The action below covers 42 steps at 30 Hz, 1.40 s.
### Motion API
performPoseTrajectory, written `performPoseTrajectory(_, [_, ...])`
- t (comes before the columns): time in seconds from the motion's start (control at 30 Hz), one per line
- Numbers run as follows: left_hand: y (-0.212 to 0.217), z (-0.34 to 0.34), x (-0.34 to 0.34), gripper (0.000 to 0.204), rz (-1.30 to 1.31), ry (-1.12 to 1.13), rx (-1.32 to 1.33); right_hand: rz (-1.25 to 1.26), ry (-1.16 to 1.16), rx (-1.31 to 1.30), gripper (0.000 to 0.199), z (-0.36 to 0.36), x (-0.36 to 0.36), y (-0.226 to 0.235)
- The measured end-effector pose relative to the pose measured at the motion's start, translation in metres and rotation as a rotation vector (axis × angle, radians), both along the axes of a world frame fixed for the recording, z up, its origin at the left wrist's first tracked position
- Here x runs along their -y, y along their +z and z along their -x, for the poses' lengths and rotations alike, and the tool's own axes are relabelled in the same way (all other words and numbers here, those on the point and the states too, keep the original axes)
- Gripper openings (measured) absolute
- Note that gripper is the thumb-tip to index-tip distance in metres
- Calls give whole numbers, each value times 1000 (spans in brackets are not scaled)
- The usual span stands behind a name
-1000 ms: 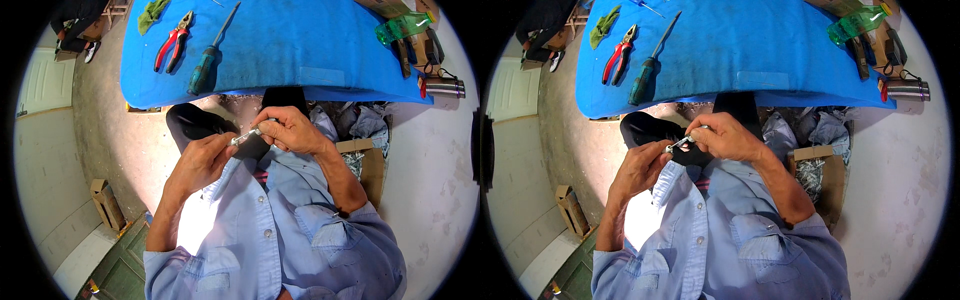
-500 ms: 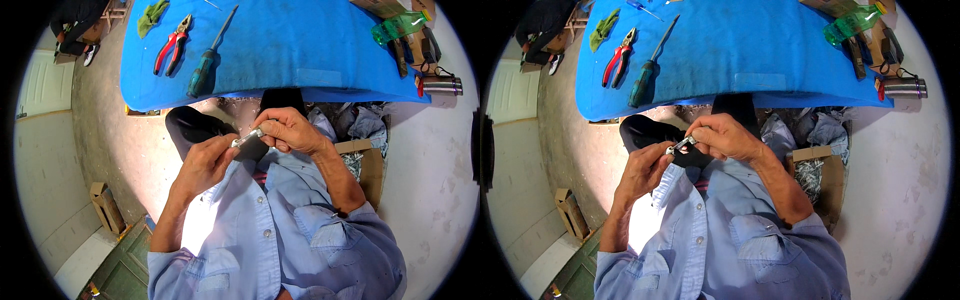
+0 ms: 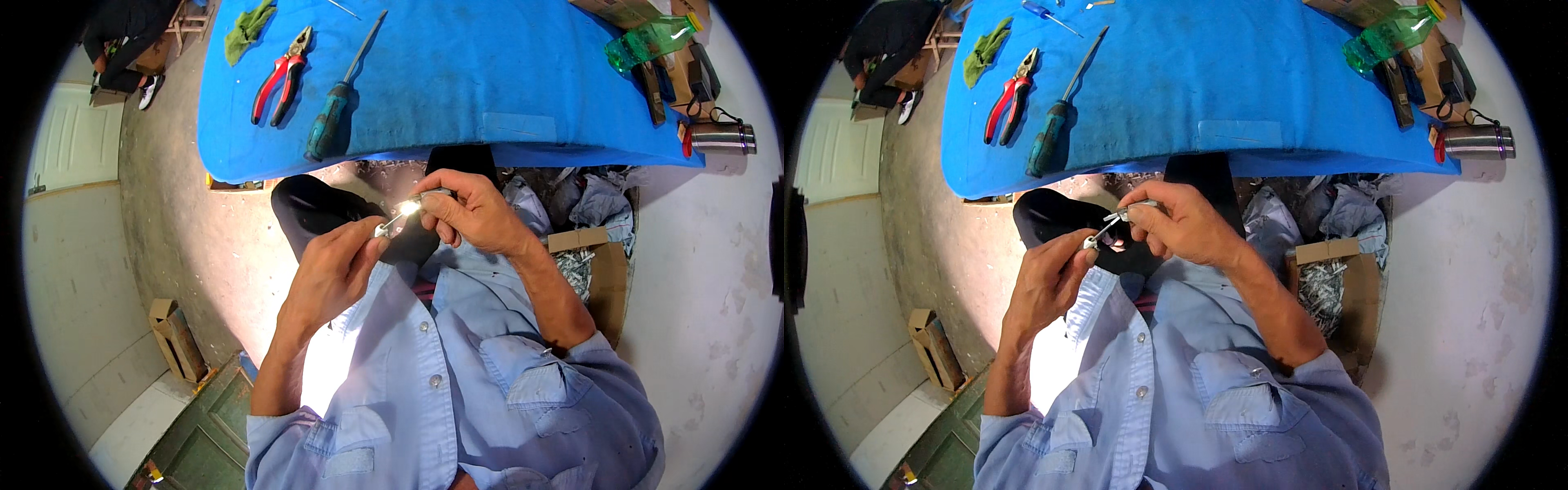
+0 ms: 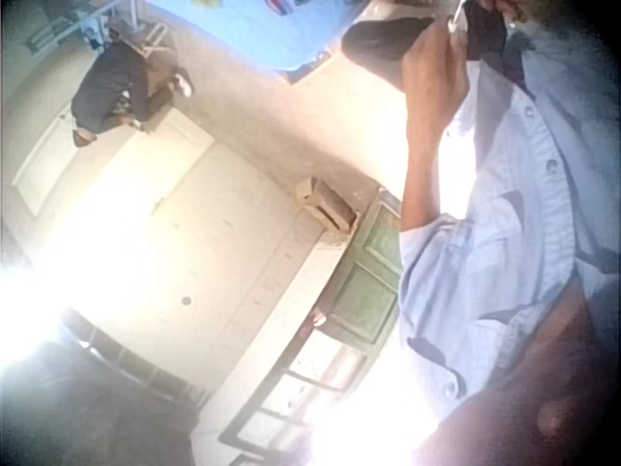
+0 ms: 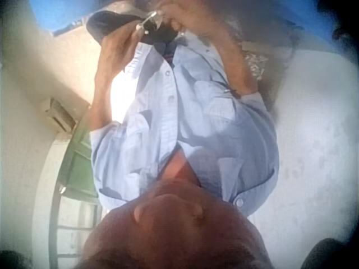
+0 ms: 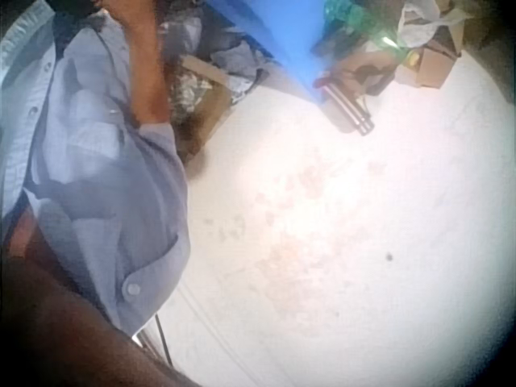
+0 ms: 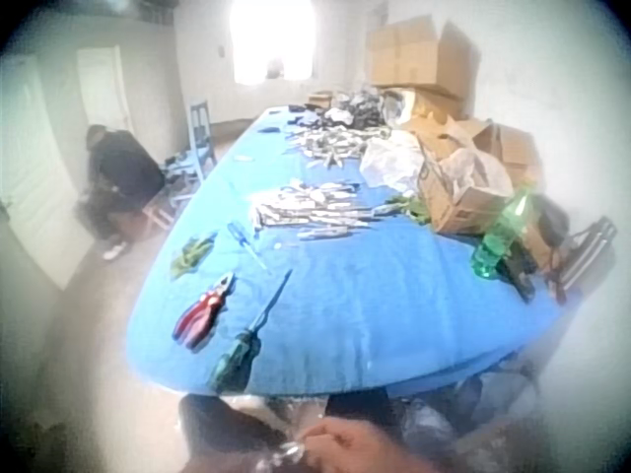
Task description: The person sits on the floor and assembles small metal components using a screwdriver and pliers. They pick up metal pieces from a blue mat, insert them into a larger metal housing, and tighten them with the screwdriver. The person handles multiple metal parts and tools throughout the process.
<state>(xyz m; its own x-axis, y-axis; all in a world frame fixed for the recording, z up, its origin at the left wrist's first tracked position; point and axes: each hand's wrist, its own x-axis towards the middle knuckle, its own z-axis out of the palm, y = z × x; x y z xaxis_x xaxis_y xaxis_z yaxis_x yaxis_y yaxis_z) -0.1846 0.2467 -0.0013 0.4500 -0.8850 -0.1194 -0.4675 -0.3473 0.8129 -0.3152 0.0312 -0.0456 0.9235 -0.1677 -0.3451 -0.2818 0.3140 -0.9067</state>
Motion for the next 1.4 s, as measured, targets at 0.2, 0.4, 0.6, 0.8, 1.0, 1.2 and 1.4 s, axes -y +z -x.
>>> performPoseTrajectory(0.2, [-6,1,-1,22,21,52,-39,21,-9,20,24,0,-2,5])
performPoseTrajectory(0.4, [-13,0,-4,23,45,62,-13,63,-10,10,23,-2,-7,8])
performPoseTrajectory(0.6, [-9,0,-3,23,35,49,8,71,-8,14,23,-3,-10,7])
performPoseTrajectory(0.8, [-11,0,-5,23,36,71,-14,102,-12,21,23,-4,-11,6])
performPoseTrajectory(1.0, [-14,-1,-7,23,51,76,-22,121,-14,20,23,-5,-13,5])
performPoseTrajectory(1.2, [-15,-1,-7,23,50,83,-41,150,-10,34,22,-5,-13,7])
performPoseTrajectory(1.4, [-14,-1,-8,25,21,107,-193,191,-12,49,23,-5,-14,7])
